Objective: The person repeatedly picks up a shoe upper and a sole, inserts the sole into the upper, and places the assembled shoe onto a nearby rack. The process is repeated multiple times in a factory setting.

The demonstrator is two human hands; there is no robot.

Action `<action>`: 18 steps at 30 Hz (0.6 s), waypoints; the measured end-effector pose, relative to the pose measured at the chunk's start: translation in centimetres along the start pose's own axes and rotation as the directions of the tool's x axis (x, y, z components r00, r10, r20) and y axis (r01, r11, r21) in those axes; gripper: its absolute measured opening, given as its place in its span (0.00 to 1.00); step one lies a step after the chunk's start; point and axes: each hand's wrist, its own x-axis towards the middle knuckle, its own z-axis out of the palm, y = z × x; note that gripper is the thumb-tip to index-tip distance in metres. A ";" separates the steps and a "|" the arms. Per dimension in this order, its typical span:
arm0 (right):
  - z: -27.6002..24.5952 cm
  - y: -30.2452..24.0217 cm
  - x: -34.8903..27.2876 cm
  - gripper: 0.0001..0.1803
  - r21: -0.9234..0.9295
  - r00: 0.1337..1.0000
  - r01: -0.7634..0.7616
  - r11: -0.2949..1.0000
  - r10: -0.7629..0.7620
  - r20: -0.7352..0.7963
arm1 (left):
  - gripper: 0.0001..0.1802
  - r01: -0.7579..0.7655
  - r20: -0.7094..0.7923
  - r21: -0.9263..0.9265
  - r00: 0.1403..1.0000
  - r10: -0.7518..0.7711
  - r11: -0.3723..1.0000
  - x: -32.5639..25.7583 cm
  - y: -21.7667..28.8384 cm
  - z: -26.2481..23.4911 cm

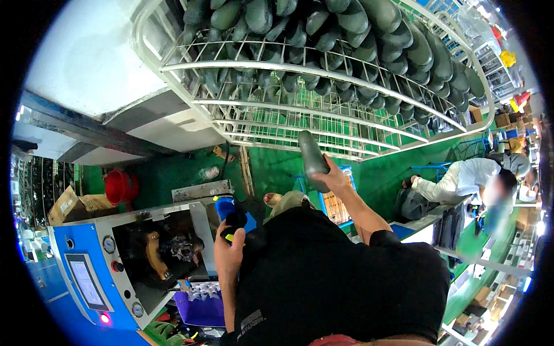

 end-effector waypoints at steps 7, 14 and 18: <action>0.1 6.7 12.4 0.42 -0.166 0.868 0.183 0.969 -0.239 -0.436 | 0.27 0.109 0.059 0.079 0.992 -0.114 0.991 1.5 0.0 0.8; -0.2 1.2 29.8 0.37 -0.708 0.806 -0.082 0.701 -0.371 -0.460 | 0.35 0.304 0.058 0.032 0.950 -0.306 0.952 0.5 -2.8 1.9; -2.8 2.4 36.7 0.38 -0.891 0.774 -0.028 0.453 -0.554 -0.306 | 0.35 0.436 0.015 -0.164 0.898 -0.440 0.885 0.2 -5.9 2.4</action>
